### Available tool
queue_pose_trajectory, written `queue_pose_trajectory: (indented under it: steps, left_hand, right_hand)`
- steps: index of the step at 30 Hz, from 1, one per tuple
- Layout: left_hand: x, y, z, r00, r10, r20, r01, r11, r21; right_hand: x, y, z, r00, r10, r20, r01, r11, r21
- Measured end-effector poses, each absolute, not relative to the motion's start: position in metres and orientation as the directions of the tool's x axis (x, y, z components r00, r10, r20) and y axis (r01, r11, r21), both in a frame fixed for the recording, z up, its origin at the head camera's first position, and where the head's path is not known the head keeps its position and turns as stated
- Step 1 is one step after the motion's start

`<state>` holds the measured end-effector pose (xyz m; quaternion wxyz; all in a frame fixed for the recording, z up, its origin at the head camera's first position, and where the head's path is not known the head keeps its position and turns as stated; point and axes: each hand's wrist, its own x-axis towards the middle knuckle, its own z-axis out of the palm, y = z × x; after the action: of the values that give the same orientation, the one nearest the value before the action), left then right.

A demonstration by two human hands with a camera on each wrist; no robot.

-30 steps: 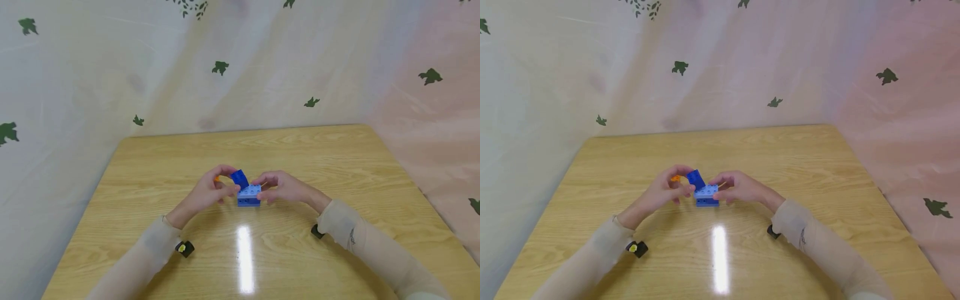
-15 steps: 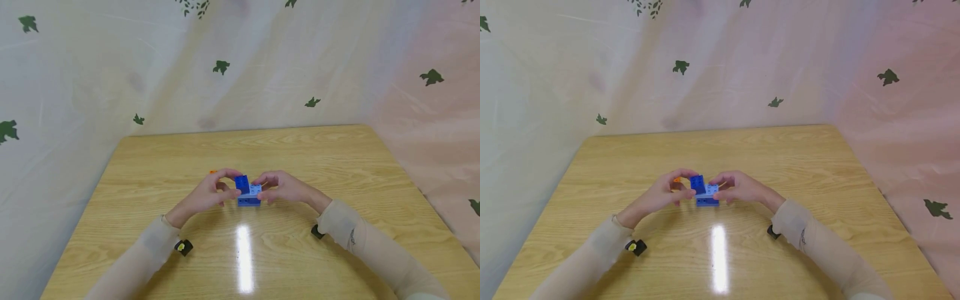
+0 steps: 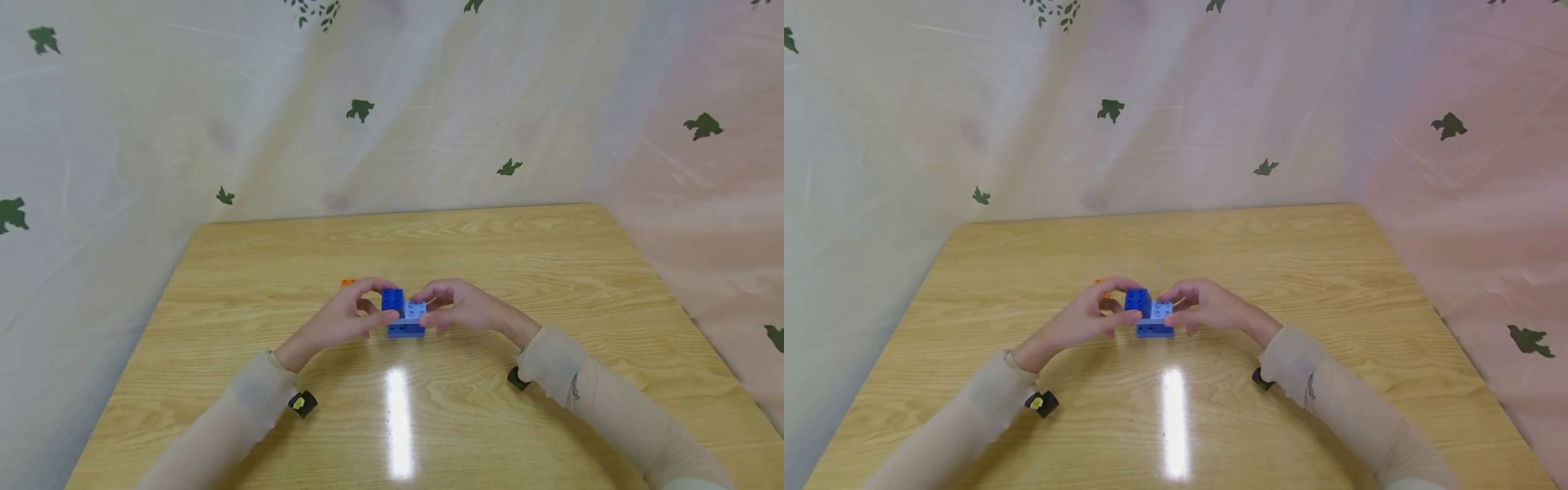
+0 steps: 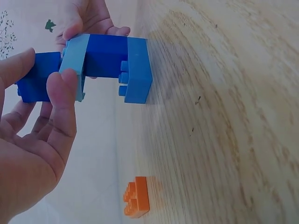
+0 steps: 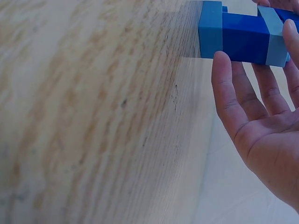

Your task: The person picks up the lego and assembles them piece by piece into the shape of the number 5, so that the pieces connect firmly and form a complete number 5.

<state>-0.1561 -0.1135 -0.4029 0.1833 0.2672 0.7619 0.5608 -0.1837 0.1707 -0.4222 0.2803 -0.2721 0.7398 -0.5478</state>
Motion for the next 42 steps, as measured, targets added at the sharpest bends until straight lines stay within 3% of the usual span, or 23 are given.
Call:
queue_pose_trajectory:
  steps: [11, 22, 42]
  left_hand:
    - [-0.157, -0.109, -0.409, -0.822, 0.569, 0.036, 0.245, 0.296, 0.923]
    - [-0.155, -0.11, -0.407, -0.804, 0.588, -0.087, 0.184, 0.387, 0.904]
    - [-0.154, -0.106, -0.414, -0.812, 0.577, -0.093, 0.151, 0.361, 0.92]
  right_hand:
    - [-0.184, 0.171, -0.422, -0.691, -0.713, -0.12, -0.093, 0.252, -0.963]
    - [-0.184, 0.17, -0.422, -0.696, -0.708, -0.121, -0.082, 0.246, -0.966]
    - [-0.183, 0.17, -0.421, -0.698, -0.705, -0.125, -0.083, 0.253, -0.964]
